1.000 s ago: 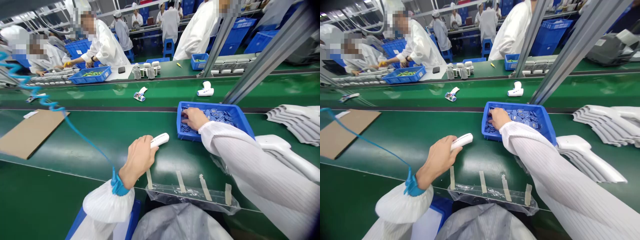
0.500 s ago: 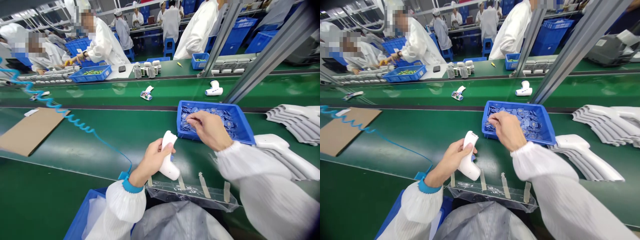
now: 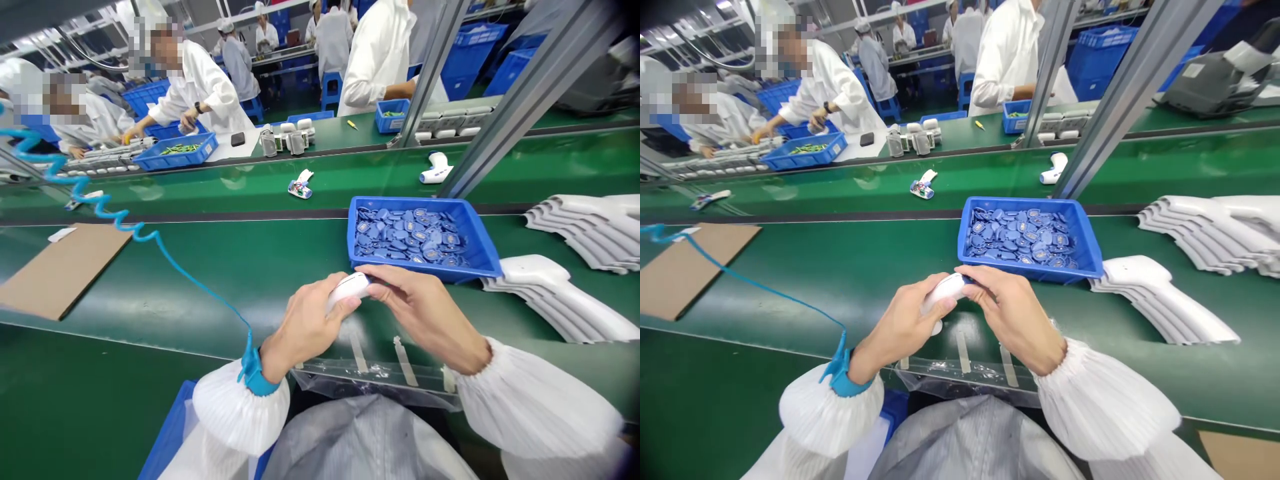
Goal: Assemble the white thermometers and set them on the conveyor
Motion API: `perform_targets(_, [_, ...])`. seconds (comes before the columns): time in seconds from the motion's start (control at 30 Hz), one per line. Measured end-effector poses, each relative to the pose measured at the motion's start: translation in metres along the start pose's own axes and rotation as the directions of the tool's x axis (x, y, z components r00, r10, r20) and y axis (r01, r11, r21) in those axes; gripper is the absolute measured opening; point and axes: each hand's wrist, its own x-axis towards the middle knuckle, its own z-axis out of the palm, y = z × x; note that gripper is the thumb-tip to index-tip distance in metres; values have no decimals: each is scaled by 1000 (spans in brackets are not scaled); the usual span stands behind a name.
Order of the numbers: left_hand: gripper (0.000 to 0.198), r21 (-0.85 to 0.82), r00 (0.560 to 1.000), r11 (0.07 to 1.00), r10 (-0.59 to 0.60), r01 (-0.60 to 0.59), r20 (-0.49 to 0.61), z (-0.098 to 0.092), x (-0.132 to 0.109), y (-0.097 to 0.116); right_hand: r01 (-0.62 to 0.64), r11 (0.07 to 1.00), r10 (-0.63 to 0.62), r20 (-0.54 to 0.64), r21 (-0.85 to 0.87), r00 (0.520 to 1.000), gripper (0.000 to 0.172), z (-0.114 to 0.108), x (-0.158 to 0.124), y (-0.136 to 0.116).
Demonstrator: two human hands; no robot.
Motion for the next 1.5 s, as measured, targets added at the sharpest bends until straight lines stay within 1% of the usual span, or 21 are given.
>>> perform_targets(0.17, [25,320,988,937,154,-142,-13,8,2,-4,78,985,-78,1,-157,997,23,12,-16,-5])
perform_targets(0.27, [23,396,965,886,262,-241,-1,16,1,-10,71,977,-83,-52,-200,995,18,15,-28,0])
perform_targets(0.3, [23,391,956,883,293,-257,-32,20,0,-11,73,976,-85,-52,-207,995,16,14,-32,2])
perform_targets(0.37, [22,356,933,912,292,-205,-211,30,-2,-15,72,972,-83,-39,-223,996,14,12,-41,5])
perform_targets(0.43, [30,319,862,945,224,-77,-454,42,-2,-21,60,972,-63,-2,-227,998,15,13,-49,6])
perform_targets(0.5, [41,328,753,945,221,-7,-620,53,2,-28,27,976,-15,55,-215,998,18,19,-56,6])
perform_targets(0.6, [48,417,676,908,338,-49,-655,58,12,-36,-24,981,34,47,-192,998,25,32,-65,5])
perform_targets(0.67, [49,430,698,898,363,-87,-617,52,16,-36,-76,984,80,16,-161,997,28,38,-67,2])
perform_targets(0.73, [48,373,772,922,311,-103,-555,42,13,-32,-195,977,198,29,-92,980,31,40,-65,-1])
perform_targets(0.8, [35,275,825,954,249,-119,-507,34,5,-29,-422,905,418,70,50,906,39,40,-60,-2])
perform_targets(0.87, [22,162,825,976,211,-147,-525,32,-4,-29,-675,689,645,200,265,737,47,41,-52,0])
perform_targets(0.93, [31,40,764,985,157,-170,-626,37,-8,-35,-820,423,724,401,386,561,48,44,-45,4])
perform_targets(0.97, [40,-19,723,988,99,-153,-684,41,-7,-39,-851,356,711,478,387,515,48,46,-43,6])
perform_targets(1.0, [48,-65,684,991,35,-120,-729,45,-3,-43,-855,366,690,510,367,514,47,47,-42,8])
perform_targets(1.03, [51,-90,653,993,-21,-72,-757,49,2,-47,-830,447,667,495,333,557,47,48,-42,8])
perform_targets(1.13, [54,-37,634,997,-71,66,-770,53,25,-52,-542,831,478,334,130,812,44,53,-46,5])
perform_targets(1.2, [57,35,640,995,-36,99,-768,52,39,-50,-324,943,331,241,-72,912,40,58,-50,1])
perform_targets(1.3, [54,106,647,987,1,124,-763,50,49,-46,-206,933,254,135,-296,958,43,69,-56,0])
perform_targets(1.33, [53,134,678,982,10,130,-735,49,49,-45,-189,927,234,105,-325,966,44,72,-57,0])
perform_targets(1.47, [49,284,901,956,56,76,-431,31,36,-49,-197,963,214,78,-182,974,41,61,-56,7])
perform_targets(1.5, [45,312,934,947,44,74,-355,20,34,-52,-233,965,242,72,-117,968,40,53,-55,9])
